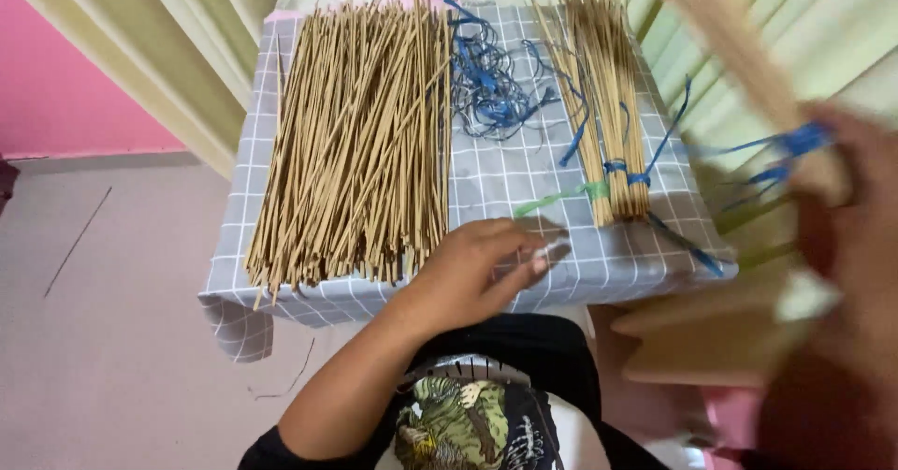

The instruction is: Gathering long wooden sticks and tying them into bundles using plastic strips on a table.

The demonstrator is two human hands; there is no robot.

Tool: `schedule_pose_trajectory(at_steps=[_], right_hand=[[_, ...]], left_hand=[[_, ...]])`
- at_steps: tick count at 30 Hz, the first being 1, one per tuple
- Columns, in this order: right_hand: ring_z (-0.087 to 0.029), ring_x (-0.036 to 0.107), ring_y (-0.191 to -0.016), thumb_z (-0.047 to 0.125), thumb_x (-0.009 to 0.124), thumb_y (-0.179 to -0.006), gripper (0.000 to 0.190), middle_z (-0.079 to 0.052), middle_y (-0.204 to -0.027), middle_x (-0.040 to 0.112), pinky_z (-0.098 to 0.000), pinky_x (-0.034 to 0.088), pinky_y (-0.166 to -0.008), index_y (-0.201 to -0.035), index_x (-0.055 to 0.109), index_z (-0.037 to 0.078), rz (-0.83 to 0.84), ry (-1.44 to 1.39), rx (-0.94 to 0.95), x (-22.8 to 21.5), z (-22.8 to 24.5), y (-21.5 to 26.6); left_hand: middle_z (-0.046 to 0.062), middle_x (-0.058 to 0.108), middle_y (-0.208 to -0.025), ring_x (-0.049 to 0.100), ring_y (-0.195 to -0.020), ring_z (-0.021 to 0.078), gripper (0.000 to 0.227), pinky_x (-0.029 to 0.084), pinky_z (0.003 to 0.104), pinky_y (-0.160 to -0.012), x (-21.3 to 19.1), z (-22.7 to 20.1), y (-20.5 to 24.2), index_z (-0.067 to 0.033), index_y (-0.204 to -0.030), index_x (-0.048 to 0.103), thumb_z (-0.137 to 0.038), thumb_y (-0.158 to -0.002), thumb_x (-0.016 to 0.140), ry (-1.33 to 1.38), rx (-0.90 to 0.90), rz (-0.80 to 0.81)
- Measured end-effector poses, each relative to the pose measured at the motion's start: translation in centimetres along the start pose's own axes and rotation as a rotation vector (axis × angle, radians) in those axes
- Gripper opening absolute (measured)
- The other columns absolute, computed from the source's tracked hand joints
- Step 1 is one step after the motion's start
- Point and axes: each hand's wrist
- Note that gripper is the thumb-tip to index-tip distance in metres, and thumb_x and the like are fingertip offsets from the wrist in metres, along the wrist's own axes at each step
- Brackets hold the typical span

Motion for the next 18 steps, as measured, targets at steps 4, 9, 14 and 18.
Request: schedule_pose_trajectory(at_steps=[4, 9, 14, 18], right_hand=[[-0.016, 0.064, -0.073, 0.007, 0.064, -0.104, 0.038, -0.009, -0.091, 0.069, -0.0304, 0.054, -0.066, -0.141, 0.061, 0.01, -0.207, -0.326, 0.392, 12.8, 3.3, 4.1], [-0.013, 0.072, -0.08, 0.016, 0.071, -0.094, 0.037, -0.007, -0.097, 0.067, -0.0319, 0.067, -0.068, -0.127, 0.064, 0.002, -0.09, -1.23, 0.417, 21.9, 15.7, 5.3], [-0.029, 0.068, -0.101, 0.011, 0.067, -0.091, 0.029, -0.013, -0.111, 0.071, -0.0464, 0.054, -0.09, -0.119, 0.067, 0.005, 0.406, -0.847, -0.048, 22.1, 11.6, 1.7], [-0.049, 0.062, -0.12, 0.028, 0.043, -0.107, 0.047, -0.028, -0.134, 0.063, -0.0607, 0.046, -0.103, -0.144, 0.057, 0.001, 0.543, -0.061, 0.229, 17.8, 9.3, -8.8]], left_hand=[[0.012, 0.071, -0.122, 0.07, -0.104, 0.0246, 0.041, 0.059, 0.037, -0.087, 1.5, 1.8, -0.2, -0.013, -0.14, 0.059, -0.014, -0.099, 0.06, 0.176, -0.091, -0.111], [0.028, 0.056, -0.142, 0.054, -0.131, 0.0485, 0.091, 0.051, 0.06, -0.099, 3.1, 5.9, 0.4, -0.0043, -0.159, 0.032, -0.042, -0.087, 0.075, 0.755, -0.217, -0.333], [0.026, 0.065, -0.126, 0.062, -0.117, 0.0354, 0.036, 0.047, 0.053, -0.101, 0.6, 5.5, 4.1, -0.0037, -0.119, 0.041, -0.03, -0.102, 0.059, 0.78, -0.27, -0.562], [0.022, 0.067, -0.11, 0.074, -0.087, 0.0313, 0.028, 0.065, 0.043, -0.081, -1.2, 6.9, 8.0, -0.0037, -0.116, 0.037, -0.018, -0.102, 0.057, 0.848, -0.446, -0.658]])
Point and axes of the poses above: each hand's wrist, its own y-axis away from the middle knuckle, its own x-axis out of the palm, z = x × y
